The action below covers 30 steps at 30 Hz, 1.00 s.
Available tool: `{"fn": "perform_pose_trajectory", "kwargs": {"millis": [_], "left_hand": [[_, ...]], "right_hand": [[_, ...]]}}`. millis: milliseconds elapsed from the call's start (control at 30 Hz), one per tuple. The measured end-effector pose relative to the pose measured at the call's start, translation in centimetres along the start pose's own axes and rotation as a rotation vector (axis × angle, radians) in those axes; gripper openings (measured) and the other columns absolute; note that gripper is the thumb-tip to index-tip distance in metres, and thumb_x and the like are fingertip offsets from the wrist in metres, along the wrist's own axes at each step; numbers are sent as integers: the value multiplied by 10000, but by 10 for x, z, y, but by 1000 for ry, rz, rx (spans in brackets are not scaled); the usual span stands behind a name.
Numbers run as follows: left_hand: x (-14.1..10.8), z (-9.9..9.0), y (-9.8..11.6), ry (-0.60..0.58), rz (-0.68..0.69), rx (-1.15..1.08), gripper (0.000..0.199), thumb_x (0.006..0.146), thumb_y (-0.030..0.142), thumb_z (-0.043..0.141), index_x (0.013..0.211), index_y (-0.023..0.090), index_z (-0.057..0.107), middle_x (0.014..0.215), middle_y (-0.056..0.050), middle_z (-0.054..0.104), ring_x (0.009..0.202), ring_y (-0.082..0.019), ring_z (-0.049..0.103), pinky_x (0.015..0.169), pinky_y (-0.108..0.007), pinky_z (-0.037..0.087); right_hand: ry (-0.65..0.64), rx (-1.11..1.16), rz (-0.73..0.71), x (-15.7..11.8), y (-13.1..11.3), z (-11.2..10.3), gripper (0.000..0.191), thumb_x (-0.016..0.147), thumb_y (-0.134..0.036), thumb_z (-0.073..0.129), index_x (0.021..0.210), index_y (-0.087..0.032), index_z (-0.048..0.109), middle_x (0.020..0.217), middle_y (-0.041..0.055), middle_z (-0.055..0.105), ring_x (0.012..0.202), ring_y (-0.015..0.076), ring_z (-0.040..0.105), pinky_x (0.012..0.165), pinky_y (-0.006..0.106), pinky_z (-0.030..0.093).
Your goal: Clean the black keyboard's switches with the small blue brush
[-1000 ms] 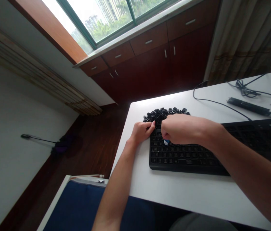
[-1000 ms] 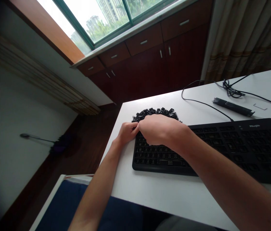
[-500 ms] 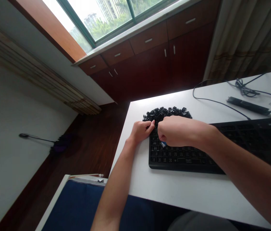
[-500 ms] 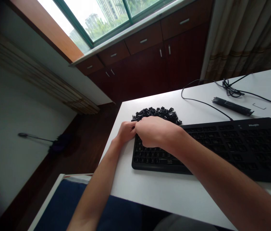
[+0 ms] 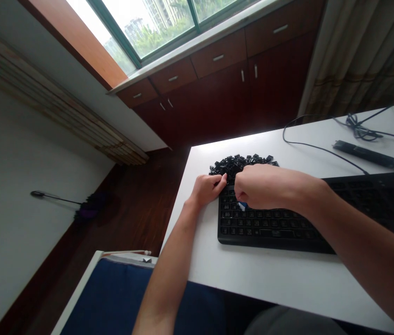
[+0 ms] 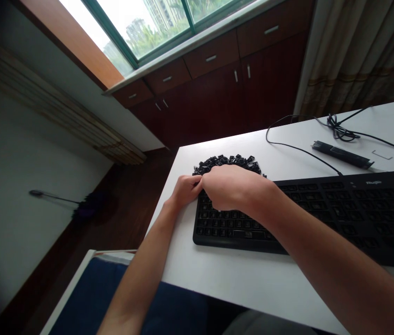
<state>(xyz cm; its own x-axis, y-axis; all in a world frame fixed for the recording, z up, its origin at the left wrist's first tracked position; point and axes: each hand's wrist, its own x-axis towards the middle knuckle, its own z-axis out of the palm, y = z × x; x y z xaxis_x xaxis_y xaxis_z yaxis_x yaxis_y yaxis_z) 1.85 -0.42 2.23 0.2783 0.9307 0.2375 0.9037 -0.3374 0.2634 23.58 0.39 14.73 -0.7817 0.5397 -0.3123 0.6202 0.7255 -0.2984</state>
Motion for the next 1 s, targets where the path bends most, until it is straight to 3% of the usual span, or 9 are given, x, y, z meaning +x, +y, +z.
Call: {"fn": "perform_pose_trajectory", "kwargs": {"millis": [200,433,567,1000], "left_hand": [[0,-1,0,4,1,-2,472,926,354,435,504,148,484,476,23,443,483,-78,277,521,-254,228],[0,1,1,12,-7,-2,501,948,391,420,509,151,461,478,29,422,480,-77,259,529,-261,216],[0,0,1,3,-5,-6,502,950,399,418,513,154,452,485,31,421,484,-77,273,535,-258,221],[-1,0,0,2,-3,-9,476,936,374,433,514,156,454,485,28,442,479,-77,277,530,-253,225]], "right_hand": [[-42,116,-219,1,4,3,212,778,-172,478,716,-184,680,703,29,631,541,123,459,514,278,284],[-29,32,-42,4,1,5,268,709,-130,502,888,-138,701,756,68,644,509,134,452,459,283,236],[-5,13,9,5,2,5,265,729,-145,514,895,-150,720,718,78,651,534,164,510,462,283,271],[15,-36,20,2,0,0,264,714,-112,534,898,-145,721,697,89,652,571,190,565,465,285,285]]}}
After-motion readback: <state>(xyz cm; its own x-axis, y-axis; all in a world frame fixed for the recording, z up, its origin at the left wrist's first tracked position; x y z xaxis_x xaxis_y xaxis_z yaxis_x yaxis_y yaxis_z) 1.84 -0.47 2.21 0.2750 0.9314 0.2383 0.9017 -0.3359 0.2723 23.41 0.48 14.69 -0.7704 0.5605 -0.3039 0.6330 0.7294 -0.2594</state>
